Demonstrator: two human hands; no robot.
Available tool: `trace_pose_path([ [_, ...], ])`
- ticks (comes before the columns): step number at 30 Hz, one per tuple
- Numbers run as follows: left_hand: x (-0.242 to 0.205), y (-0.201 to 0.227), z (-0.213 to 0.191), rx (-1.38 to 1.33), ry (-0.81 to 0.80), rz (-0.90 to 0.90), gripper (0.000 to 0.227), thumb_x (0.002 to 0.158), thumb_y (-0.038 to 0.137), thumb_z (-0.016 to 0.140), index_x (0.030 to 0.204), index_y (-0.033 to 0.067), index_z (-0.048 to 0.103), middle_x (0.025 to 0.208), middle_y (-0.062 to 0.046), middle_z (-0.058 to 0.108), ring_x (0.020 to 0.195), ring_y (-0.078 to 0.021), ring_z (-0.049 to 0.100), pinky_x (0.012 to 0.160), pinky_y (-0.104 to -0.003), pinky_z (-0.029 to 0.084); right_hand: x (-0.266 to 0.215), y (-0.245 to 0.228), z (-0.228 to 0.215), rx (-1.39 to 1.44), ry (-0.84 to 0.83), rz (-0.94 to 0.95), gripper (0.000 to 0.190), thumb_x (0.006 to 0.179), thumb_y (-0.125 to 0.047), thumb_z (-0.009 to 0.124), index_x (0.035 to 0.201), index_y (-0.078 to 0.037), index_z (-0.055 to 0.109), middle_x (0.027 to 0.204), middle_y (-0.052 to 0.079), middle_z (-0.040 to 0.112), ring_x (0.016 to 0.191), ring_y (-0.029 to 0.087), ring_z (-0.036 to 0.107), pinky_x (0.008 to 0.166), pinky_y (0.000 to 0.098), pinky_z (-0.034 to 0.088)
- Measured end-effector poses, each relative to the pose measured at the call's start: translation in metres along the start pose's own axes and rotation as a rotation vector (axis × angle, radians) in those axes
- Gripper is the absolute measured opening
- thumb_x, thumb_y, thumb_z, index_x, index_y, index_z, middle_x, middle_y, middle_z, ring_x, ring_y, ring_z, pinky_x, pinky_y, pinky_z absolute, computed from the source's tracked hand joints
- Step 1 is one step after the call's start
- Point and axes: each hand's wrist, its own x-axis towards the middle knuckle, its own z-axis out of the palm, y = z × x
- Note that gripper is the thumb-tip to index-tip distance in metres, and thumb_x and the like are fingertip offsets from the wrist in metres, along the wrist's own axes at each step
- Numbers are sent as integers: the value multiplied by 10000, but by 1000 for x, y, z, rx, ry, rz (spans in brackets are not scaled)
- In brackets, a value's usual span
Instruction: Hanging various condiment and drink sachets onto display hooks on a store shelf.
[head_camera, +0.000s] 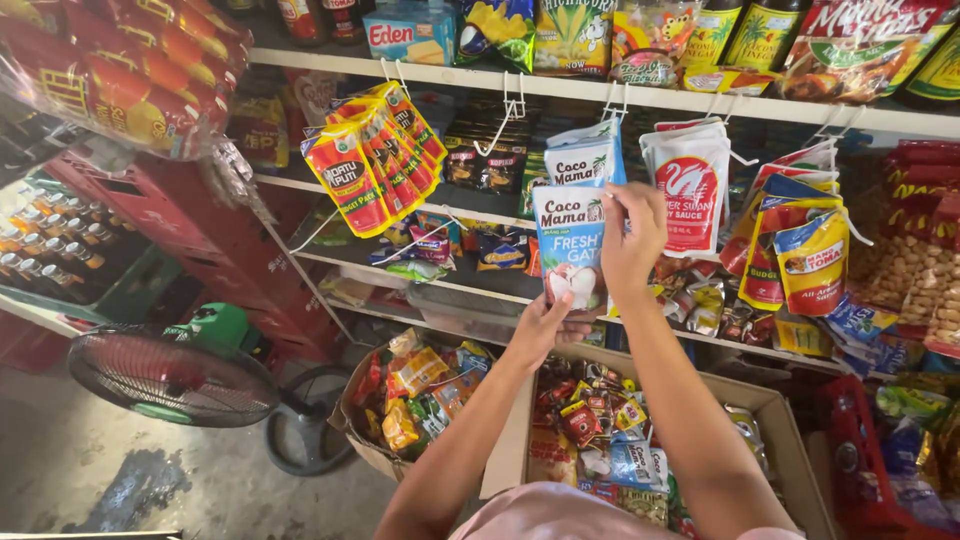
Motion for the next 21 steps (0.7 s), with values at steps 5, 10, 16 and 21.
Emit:
trace_pose_path([
  [5,28,0,-8,-43,47,-34,565,1028,470,598,1445,103,495,1136,-80,754,871,-129,711,756,-287,584,2,36,18,66,-56,158,253,925,125,642,1102,-43,707,1102,128,590,996,261,624,783,320,535],
  [10,73,7,-24,-11,49,13,537,985,463,624,1398,174,437,1042,-96,754,745,-102,617,660,-273,523,7,57,33,-25,-41,118,226,975,90,684,1132,-73,689,1115,115,594,969,256,630,765,323,533],
  [16,80,34,-25,736,322,342,419,920,245,741,1273,41,646,990,-161,720,739,-169,664,662,-357,568,-23,59,23,-71,-83,238,459,943,28,746,1354,-14,546,1179,161,576,945,277,596,832,382,524],
  [21,44,65,20,715,404,660,690,868,123,775,1491,69,483,1375,-187,535,1070,-248,622,982,-385,510,-68,58,0,-26,-127,320,542,926,9,761,1395,12,491,1232,171,566,1102,263,625,949,380,531],
])
